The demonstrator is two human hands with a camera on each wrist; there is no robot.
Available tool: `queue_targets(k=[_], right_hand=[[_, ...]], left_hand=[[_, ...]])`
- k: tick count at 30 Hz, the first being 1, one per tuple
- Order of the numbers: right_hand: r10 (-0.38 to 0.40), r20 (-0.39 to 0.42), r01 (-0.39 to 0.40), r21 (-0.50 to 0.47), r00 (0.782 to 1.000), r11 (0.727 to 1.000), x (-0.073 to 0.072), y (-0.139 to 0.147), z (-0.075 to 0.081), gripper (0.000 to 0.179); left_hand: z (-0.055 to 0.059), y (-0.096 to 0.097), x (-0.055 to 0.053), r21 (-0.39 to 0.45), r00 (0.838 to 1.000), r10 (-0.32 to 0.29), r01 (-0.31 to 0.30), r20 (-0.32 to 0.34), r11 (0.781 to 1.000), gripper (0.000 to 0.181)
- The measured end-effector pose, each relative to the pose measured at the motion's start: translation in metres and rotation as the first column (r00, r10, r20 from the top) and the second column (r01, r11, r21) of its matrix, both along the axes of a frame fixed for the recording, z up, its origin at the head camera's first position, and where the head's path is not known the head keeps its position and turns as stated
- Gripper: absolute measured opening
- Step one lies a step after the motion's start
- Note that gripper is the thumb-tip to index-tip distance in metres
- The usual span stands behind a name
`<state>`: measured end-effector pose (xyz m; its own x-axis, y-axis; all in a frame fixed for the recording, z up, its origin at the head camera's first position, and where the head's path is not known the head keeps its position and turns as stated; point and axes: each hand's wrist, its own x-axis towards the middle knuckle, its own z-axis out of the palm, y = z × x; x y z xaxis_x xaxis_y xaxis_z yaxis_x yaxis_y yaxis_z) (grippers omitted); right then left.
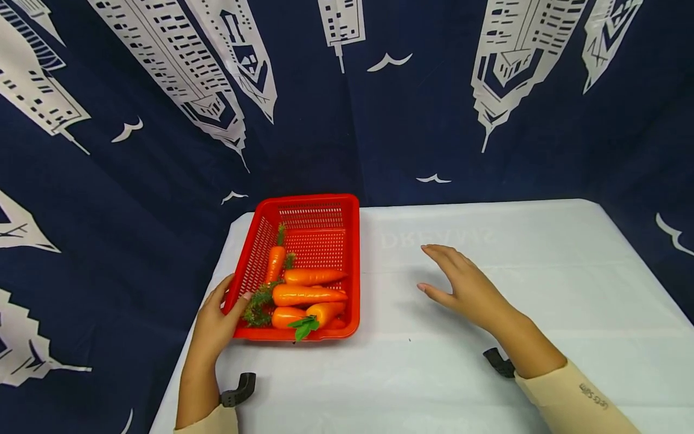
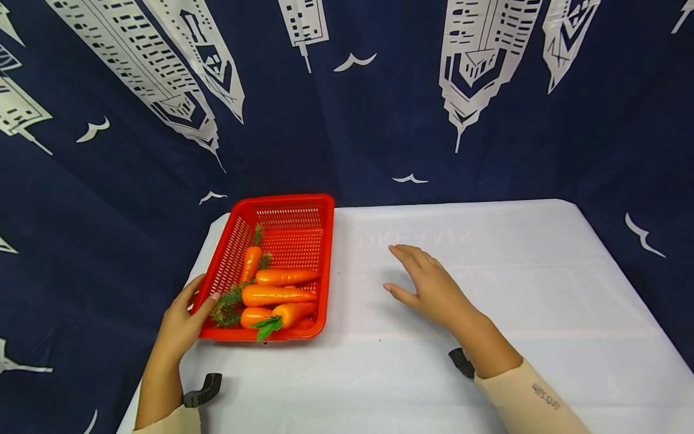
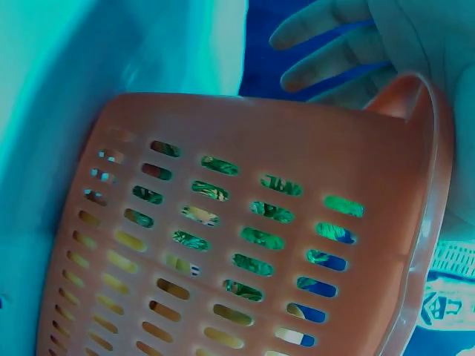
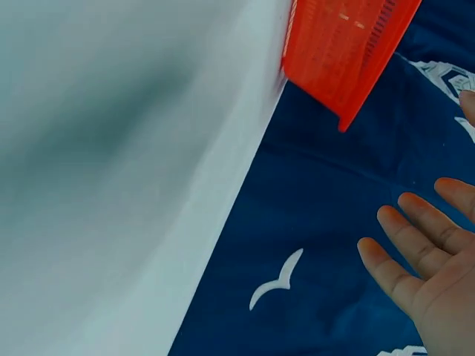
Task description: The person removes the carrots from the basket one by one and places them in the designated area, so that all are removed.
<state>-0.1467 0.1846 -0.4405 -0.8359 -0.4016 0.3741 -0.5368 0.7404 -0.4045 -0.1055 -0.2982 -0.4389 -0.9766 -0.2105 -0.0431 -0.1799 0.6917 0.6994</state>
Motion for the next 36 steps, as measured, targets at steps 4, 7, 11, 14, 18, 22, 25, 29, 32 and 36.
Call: queue_targets(k=[4,7,11,14,18,22,25,29,32,36], right_hand=[[0.03,-0.004,-0.03,-0.034,1.0,0.999,0.004,-0.009,-0.004,0.072],[0.059,-0.003,-0.059,-0.057,0.998,0.997,0.006,-0.017,-0.006,0.07],[0.087,0.001,-0.087,-0.072,0.996,0.994,0.01,-0.026,-0.006,0.069],[0.106,-0.003,-0.106,-0.081,0.994,0.991,0.013,-0.033,-0.007,0.069],[0.126,0.01,-0.124,-0.098,0.992,0.987,0.016,-0.041,-0.007,0.068],[0.143,0.039,-0.137,-0.124,0.989,0.983,0.02,-0.048,-0.008,0.067],[0.153,0.051,-0.145,-0.141,0.987,0.979,0.024,-0.053,-0.009,0.066],[0.17,0.069,-0.157,-0.162,0.983,0.974,0.027,-0.061,-0.008,0.065],[0.187,0.086,-0.17,-0.179,0.978,0.969,0.028,-0.067,-0.007,0.064],[0.213,0.096,-0.191,-0.199,0.972,0.961,0.03,-0.074,-0.007,0.062]], left_hand=[[-0.004,-0.002,0.006,0.092,1.0,0.013,-0.014,0.015,0.996,0.069],[-0.008,-0.005,0.011,0.142,0.999,0.022,-0.028,0.039,0.99,0.069],[-0.012,-0.007,0.016,0.217,0.999,0.014,-0.021,0.032,0.976,0.069],[-0.015,-0.008,0.019,0.288,1.0,-0.008,0.006,0.006,0.958,0.069],[-0.019,-0.009,0.023,0.36,1.0,-0.024,0.028,-0.016,0.933,0.068],[-0.021,-0.011,0.028,0.429,0.999,-0.027,0.037,-0.029,0.902,0.066],[-0.024,-0.012,0.031,0.479,0.999,-0.033,0.047,-0.038,0.876,0.064],[-0.029,-0.013,0.034,0.517,0.998,-0.038,0.058,-0.049,0.854,0.062],[-0.032,-0.014,0.034,0.536,0.997,-0.046,0.071,-0.059,0.841,0.063],[-0.035,-0.016,0.034,0.568,0.993,-0.094,0.118,-0.071,0.814,0.068]])
